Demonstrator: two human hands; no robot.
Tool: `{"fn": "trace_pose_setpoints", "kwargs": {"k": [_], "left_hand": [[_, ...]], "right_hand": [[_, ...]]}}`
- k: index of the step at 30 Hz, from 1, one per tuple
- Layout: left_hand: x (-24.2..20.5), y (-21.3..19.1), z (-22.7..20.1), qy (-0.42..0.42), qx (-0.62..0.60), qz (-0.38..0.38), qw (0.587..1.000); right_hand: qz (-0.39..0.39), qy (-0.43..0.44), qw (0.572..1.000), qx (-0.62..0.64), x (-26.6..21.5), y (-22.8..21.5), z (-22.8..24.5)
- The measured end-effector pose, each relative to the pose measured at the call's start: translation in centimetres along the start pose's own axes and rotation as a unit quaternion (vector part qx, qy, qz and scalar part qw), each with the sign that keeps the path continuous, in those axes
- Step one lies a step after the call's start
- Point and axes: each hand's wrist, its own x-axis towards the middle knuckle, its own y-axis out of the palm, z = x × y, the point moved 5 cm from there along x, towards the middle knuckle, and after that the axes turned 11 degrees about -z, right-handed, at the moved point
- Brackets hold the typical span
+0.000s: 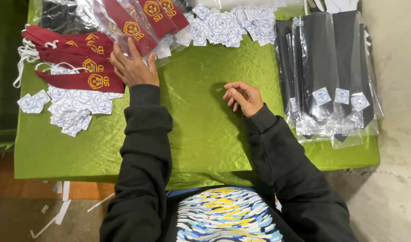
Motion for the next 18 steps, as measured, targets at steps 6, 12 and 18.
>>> {"fn": "trace_pose_setpoints", "kwargs": {"k": [6, 12, 18], "left_hand": [[1.3, -0.3, 0.3, 0.003, 0.044, -0.022, 0.999], [0.6, 0.0, 0.0, 0.058, 0.008, -0.057, 0.997], [0.2, 0.1, -1.2, 0.07, -0.093, 0.087, 0.989]], "right_hand": [[0.02, -0.014, 1.0, -0.017, -0.3, 0.1, 0.4], [0.03, -0.018, 0.999, -0.022, -0.4, 0.3, 0.4], [0.027, -0.023, 0.999, -0.021, -0.4, 0.2, 0.3]]}}
